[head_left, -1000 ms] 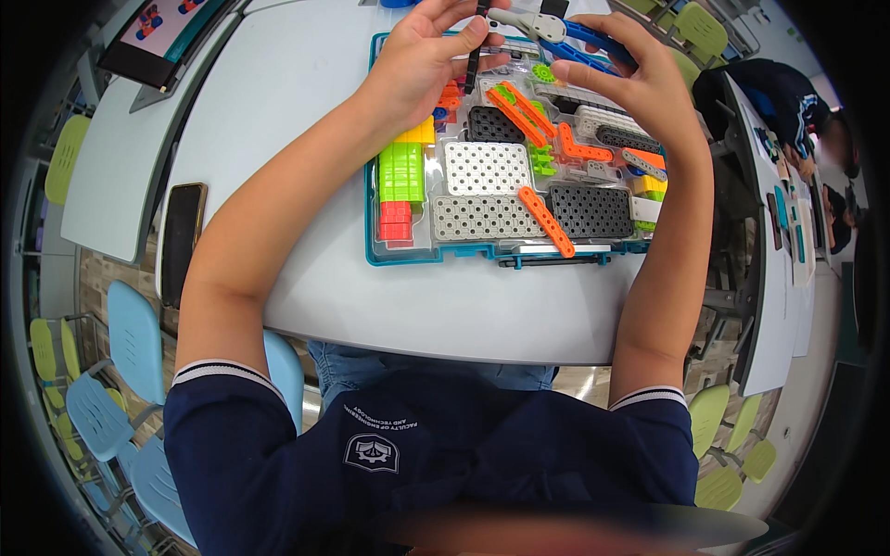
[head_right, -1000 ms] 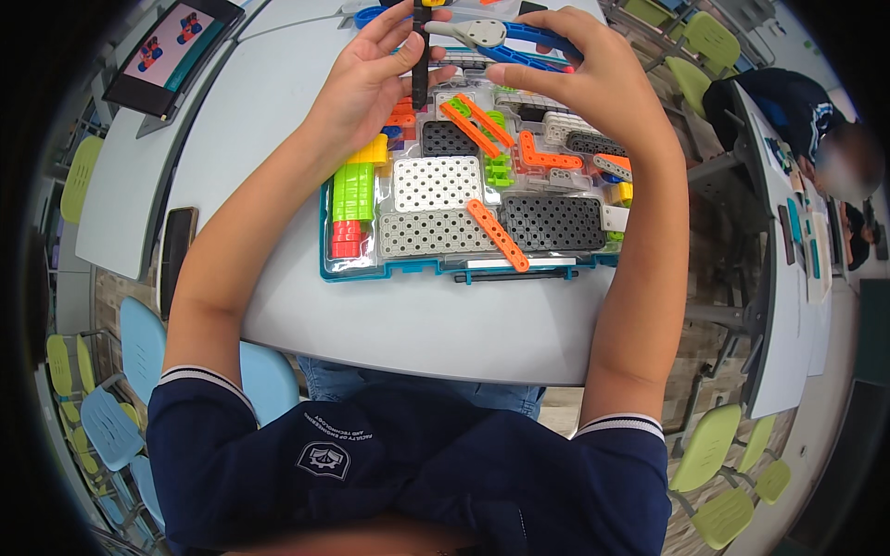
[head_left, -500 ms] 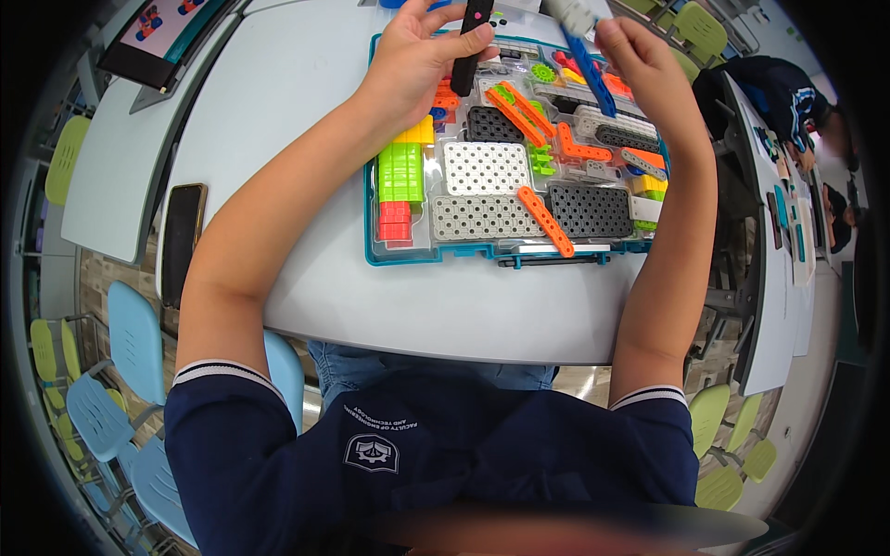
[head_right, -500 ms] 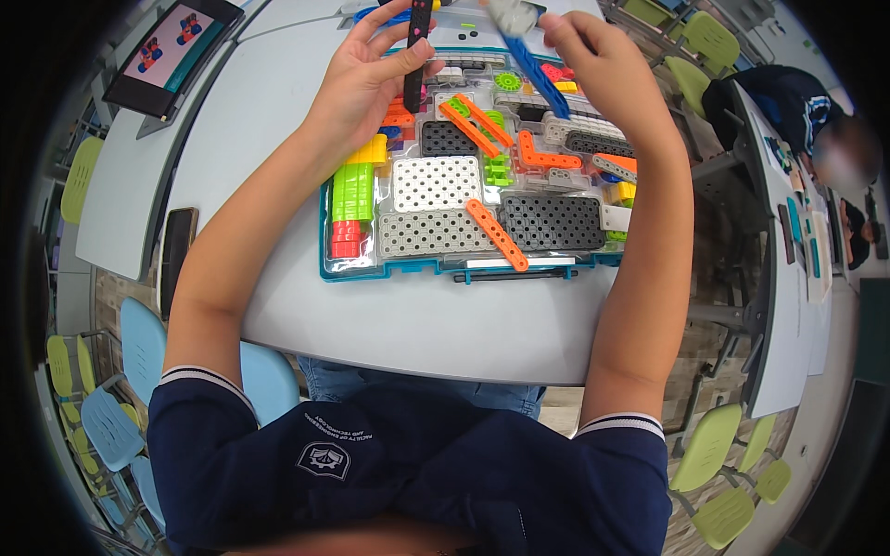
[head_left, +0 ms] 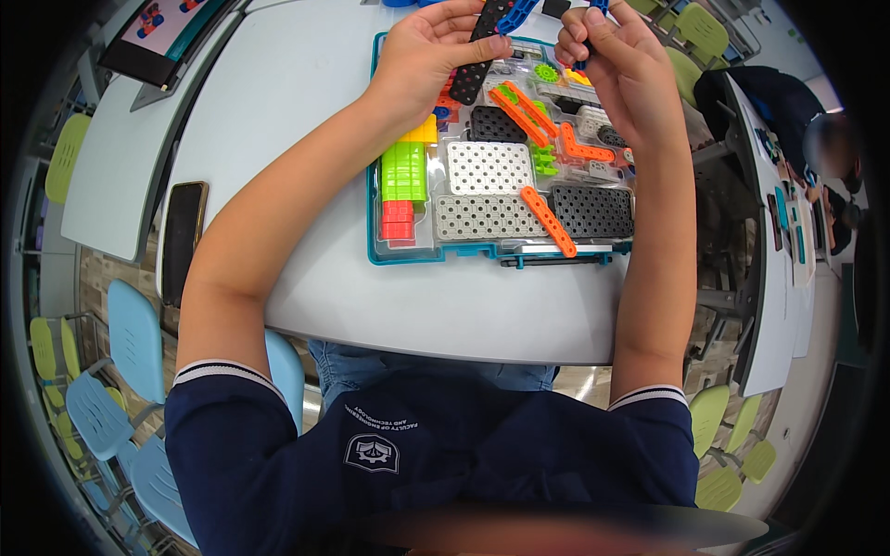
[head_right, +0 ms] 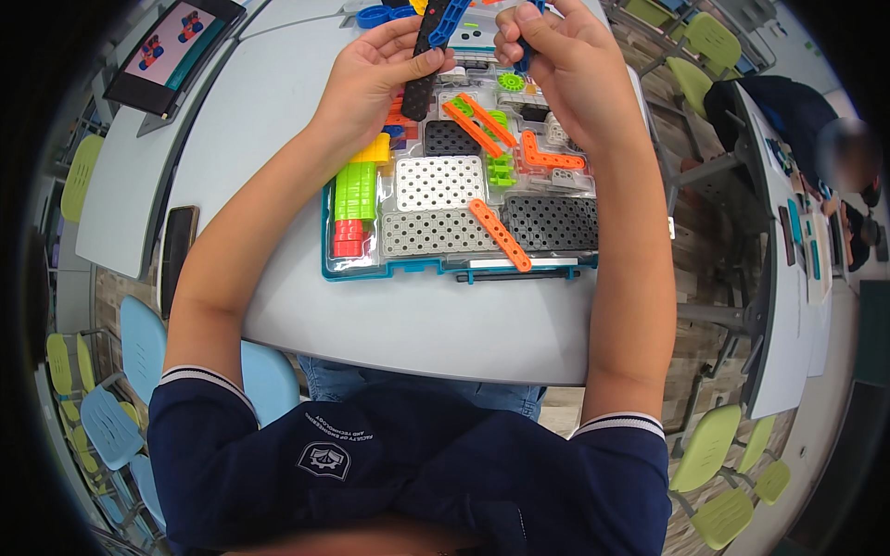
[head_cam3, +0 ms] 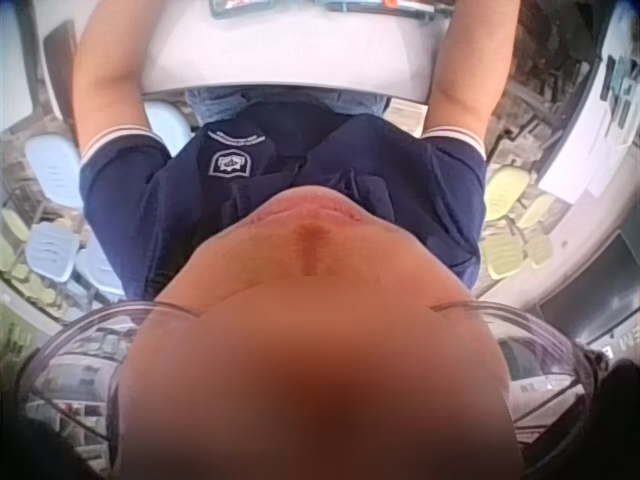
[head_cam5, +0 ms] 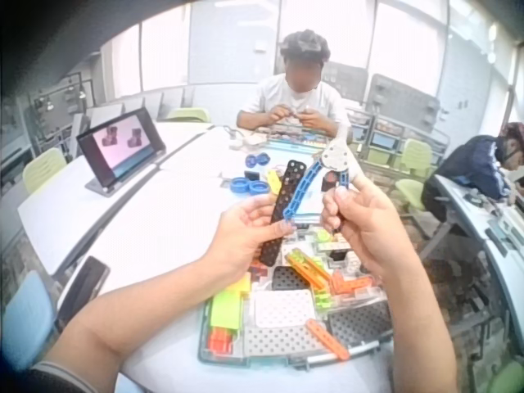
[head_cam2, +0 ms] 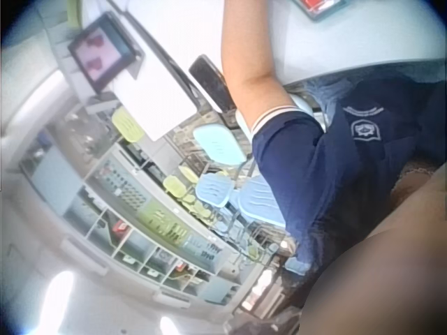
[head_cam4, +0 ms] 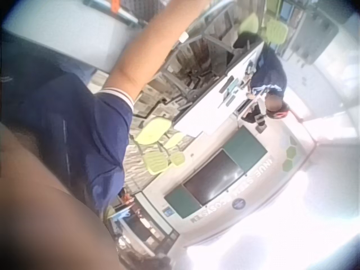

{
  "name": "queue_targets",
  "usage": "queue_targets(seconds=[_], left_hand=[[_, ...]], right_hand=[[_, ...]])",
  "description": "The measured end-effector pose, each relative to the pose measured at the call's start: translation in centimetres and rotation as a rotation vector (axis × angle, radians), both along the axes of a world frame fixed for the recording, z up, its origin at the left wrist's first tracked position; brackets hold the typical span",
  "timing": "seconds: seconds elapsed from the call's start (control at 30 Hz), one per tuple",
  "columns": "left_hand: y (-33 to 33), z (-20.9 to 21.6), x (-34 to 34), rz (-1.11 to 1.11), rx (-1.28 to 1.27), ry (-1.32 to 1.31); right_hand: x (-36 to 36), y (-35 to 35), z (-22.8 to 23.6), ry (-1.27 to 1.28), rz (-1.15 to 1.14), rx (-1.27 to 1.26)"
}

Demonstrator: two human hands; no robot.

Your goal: The person assembles a small vehicle-like structure using colorful plastic rods and connectors from a kit. They connect pieces by hand, occasionally using a blue connector tool to secure joints, and reference a tablet displaying a model image.

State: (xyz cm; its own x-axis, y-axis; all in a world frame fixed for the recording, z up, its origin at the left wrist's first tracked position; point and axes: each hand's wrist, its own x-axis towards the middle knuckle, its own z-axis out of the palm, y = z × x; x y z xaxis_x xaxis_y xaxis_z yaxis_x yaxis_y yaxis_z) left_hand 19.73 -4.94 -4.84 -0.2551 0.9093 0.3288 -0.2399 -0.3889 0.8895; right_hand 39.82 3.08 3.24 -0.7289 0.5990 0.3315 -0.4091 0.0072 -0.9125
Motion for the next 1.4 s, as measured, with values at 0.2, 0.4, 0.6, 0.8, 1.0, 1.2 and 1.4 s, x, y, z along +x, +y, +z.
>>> queue_targets(seconds=[0.2,0.4,0.6,0.8,1.0,1.2,1.4], left_hand=[[-0.2,0.0,0.2,-0.078,-0.022,0.014],[0.0,-0.4,-0.3,-0.178,-0.11,-0.107],[0.6,-0.7,-1.4,-0.434,-0.092,-0.349],[0.0,-0.2,-0.4,-0.567,0.016,-0.49],[-0.4,1.1,0.4,-0.765,0.003,-0.62],[-1.1,1.3,0.4,-0.841,-0.007,-0.6],[-0.6,1.2,-0.2,-0.977,-0.032,-0.728]], right_hand=[[-0.3,-0.4,-0.2,-0.023,-0.191,0.076],[-0.8,-0.3,-0.8,0.068,-0.282,0.1],[-0.5,-0.4,-1.0,0.147,-0.236,0.027],[0.0,-0.2,0.3,0.216,-0.077,0.026],[-0.5,-1.4,0.6,0.271,-0.144,-0.189],[-1.3,-1.5,0.3,0.315,-0.21,-0.118],[-1.3,-2.9,0.5,0.19,-0.333,0.033]])
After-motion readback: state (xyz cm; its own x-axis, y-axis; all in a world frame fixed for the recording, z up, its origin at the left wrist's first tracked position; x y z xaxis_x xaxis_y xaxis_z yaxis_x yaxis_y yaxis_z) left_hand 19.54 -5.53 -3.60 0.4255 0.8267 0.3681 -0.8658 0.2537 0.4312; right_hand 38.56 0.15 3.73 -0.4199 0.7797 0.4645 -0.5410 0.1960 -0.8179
